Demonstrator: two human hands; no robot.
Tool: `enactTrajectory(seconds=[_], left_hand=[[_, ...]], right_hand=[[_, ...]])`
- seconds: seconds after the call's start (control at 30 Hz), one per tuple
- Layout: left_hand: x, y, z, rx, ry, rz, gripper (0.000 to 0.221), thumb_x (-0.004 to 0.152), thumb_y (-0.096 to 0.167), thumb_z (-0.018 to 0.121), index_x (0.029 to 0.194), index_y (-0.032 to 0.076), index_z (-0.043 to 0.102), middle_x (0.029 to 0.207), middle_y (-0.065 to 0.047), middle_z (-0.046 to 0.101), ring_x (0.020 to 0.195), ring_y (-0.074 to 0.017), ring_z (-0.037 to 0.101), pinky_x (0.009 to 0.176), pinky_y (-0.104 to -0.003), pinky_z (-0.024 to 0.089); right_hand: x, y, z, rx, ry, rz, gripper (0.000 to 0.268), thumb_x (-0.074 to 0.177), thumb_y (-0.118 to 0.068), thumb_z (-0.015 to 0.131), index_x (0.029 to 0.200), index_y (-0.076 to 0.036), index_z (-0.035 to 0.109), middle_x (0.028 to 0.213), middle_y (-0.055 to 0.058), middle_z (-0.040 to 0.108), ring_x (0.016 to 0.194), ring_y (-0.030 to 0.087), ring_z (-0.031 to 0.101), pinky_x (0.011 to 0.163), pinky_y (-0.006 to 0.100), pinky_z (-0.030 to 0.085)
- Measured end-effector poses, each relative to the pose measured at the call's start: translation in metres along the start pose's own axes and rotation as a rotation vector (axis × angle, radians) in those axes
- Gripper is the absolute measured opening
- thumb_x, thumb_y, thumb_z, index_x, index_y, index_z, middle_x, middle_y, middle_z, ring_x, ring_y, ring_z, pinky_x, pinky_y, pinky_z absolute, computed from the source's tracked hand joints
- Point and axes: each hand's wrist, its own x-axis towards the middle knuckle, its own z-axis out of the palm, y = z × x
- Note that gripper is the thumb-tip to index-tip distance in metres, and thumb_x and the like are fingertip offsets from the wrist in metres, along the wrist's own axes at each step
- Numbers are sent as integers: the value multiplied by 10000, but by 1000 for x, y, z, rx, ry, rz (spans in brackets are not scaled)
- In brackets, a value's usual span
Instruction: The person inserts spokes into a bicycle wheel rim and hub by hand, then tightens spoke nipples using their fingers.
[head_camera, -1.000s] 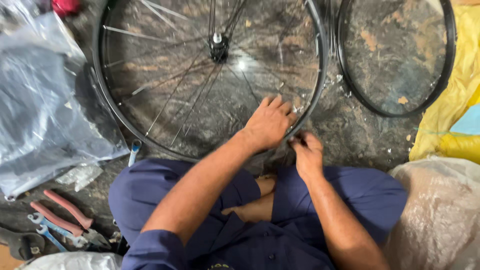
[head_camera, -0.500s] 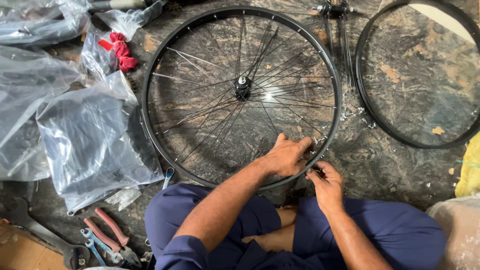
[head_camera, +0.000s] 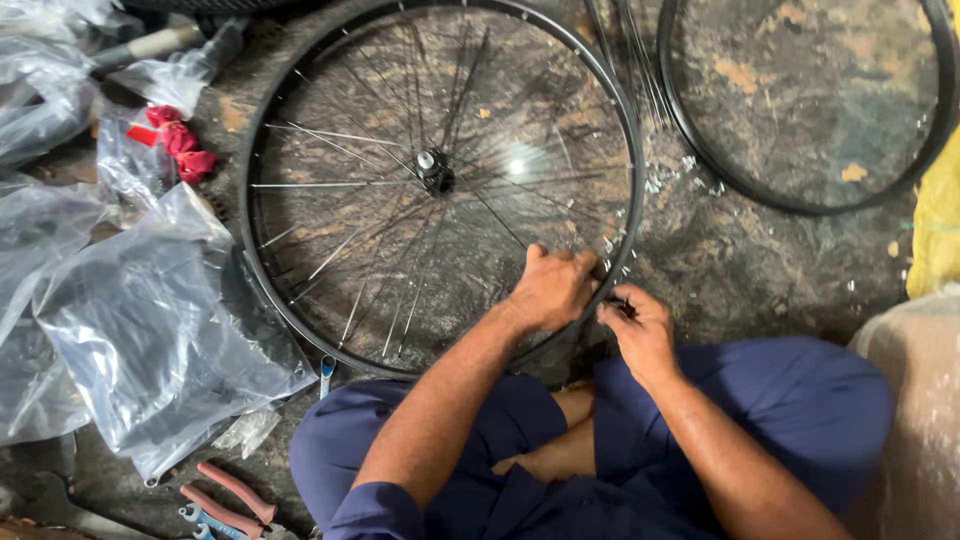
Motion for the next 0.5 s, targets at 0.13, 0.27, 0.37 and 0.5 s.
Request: enactTrajectory(seconds=[0.13, 0.27, 0.37, 0.5], left_hand=[[3, -6, -3, -123, 27, 18, 341, 851, 219, 638, 1169, 101, 608, 964, -90, 762, 1030, -303, 683, 902, -502, 322], [1, 0, 1, 26, 64, 16, 314, 889, 192, 627, 1190, 108, 613, 987, -105, 746, 1055, -304, 673, 915, -503, 326], [0, -6, -6, -195, 17, 34, 394, 822, 174, 611, 1206, 89, 585, 942, -63, 766, 1027, -266, 695, 905, -485, 325], [3, 1, -2, 5, 3, 8, 287, 882, 166, 612, 1165, 118, 628, 953, -81, 755, 1064, -275, 684, 938, -491, 316]], right_hand=[[0, -4, 0, -35, -24, 33, 130, 892, 16, 739, 1017, 13, 706, 849, 14, 688, 766, 78, 633, 697, 239, 529], [-4, -6, -2, 30, -65, 57, 196, 873, 52, 741, 1062, 21, 703, 922, 33, 687, 839, 107, 619, 766, 260, 517], [-4, -5, -9, 350, -99, 133, 225, 860, 69, 662, 1079, 26, 695, 977, 47, 692, 932, 160, 702, 865, 324, 602], [-4, 2, -13, 420, -111, 193, 227, 906, 75, 630, 1121, 40, 693, 1011, 95, 716, 942, 186, 710, 887, 351, 608]])
